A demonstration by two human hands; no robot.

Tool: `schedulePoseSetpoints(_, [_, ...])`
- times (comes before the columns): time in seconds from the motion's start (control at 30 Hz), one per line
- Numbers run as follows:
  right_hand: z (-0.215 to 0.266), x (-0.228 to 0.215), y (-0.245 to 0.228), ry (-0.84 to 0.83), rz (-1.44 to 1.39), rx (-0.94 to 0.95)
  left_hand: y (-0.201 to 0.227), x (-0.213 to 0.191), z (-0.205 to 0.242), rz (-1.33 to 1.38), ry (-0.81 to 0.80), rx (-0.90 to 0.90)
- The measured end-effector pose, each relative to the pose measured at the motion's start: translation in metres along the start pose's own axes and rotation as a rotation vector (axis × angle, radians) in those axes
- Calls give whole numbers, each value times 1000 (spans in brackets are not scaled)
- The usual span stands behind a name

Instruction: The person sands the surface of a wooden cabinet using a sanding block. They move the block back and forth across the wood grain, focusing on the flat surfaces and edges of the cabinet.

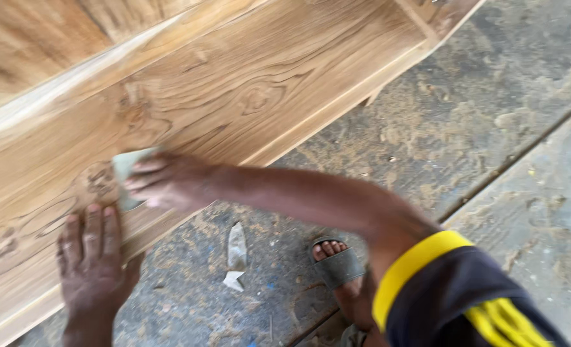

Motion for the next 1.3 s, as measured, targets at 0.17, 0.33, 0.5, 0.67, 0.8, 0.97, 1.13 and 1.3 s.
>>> schedulePoseSetpoints(0.17, [77,-83,65,204,-220,-160,26,-48,31,82,405,119])
schedulePoseSetpoints(0.33, [67,-32,84,69,-43,178,14,-25,17,61,228,20])
schedulePoseSetpoints(0.5, [-11,-4,-9,159,-90,-34,19,-26,19,-10,261,26])
schedulePoseSetpoints(0.67, [-1,-17,5,193,-179,-87,20,-21,23,-20,264,83])
schedulePoseSetpoints(0.8, [79,-82,75,210,-199,-115,19,-26,26,11,329,70])
schedulePoseSetpoints(0.97, [151,-72,164,178,184,336,20,-30,23,-65,402,68])
schedulePoseSetpoints(1.13, [29,-43,72,241,72,82,26,-38,26,-107,502,50])
schedulePoseSetpoints(1.3, [-22,-8,45,64,50,177,32,-42,32,-145,576,117])
Point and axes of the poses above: each hand's wrist, its own z-axis away from the middle knuckle, its own x-axis out of the palm, y = z × x, the point moved 9 cm from there along -z, towards the middle knuckle, and after that the axes turned 10 degrees about -y, right-handed, at the moved point
